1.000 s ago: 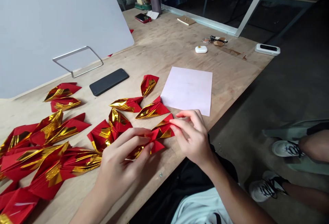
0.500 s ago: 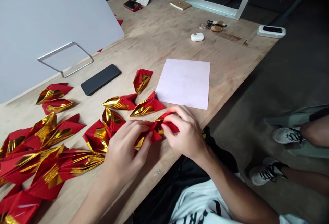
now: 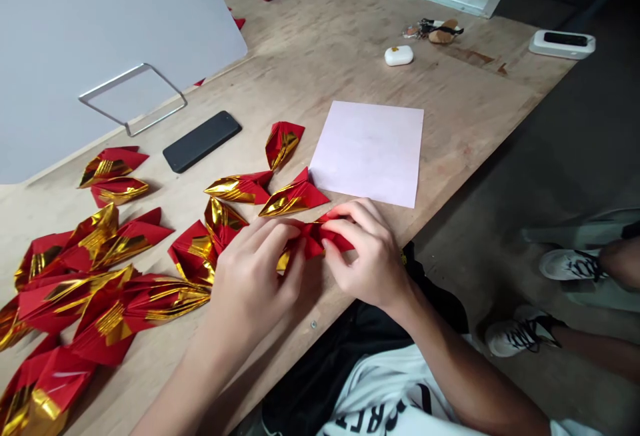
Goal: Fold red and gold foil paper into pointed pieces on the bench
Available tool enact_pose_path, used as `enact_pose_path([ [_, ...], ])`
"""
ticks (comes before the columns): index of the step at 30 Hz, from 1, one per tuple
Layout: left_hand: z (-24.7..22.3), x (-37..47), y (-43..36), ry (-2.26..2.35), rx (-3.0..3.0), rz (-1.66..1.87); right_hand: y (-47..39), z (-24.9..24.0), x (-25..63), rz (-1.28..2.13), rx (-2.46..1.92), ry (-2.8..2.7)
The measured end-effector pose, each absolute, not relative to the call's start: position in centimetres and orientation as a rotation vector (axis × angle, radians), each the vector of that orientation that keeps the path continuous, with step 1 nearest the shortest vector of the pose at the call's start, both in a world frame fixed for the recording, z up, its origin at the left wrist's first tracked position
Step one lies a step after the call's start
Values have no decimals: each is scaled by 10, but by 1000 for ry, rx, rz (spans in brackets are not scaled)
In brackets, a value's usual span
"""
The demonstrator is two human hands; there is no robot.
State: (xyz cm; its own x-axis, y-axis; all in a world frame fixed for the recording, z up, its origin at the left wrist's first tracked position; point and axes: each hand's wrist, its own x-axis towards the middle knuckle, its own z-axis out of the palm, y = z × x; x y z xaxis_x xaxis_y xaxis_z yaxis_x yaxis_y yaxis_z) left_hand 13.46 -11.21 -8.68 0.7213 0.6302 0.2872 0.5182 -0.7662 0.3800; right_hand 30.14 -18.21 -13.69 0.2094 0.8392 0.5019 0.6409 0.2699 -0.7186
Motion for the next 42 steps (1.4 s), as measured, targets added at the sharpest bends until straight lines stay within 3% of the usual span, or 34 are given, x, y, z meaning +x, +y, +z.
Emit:
enact_pose_path([
  [13, -80, 142, -104, 768, 2942, 541, -181, -140, 302, 252, -1434, -1510],
  [31, -94, 137, -100, 723, 2775, 483, -191, -139, 311, 242, -1444, -1391],
  [42, -104, 139, -102, 681, 2733, 651, -191, -141, 309, 311, -1503, -1414],
])
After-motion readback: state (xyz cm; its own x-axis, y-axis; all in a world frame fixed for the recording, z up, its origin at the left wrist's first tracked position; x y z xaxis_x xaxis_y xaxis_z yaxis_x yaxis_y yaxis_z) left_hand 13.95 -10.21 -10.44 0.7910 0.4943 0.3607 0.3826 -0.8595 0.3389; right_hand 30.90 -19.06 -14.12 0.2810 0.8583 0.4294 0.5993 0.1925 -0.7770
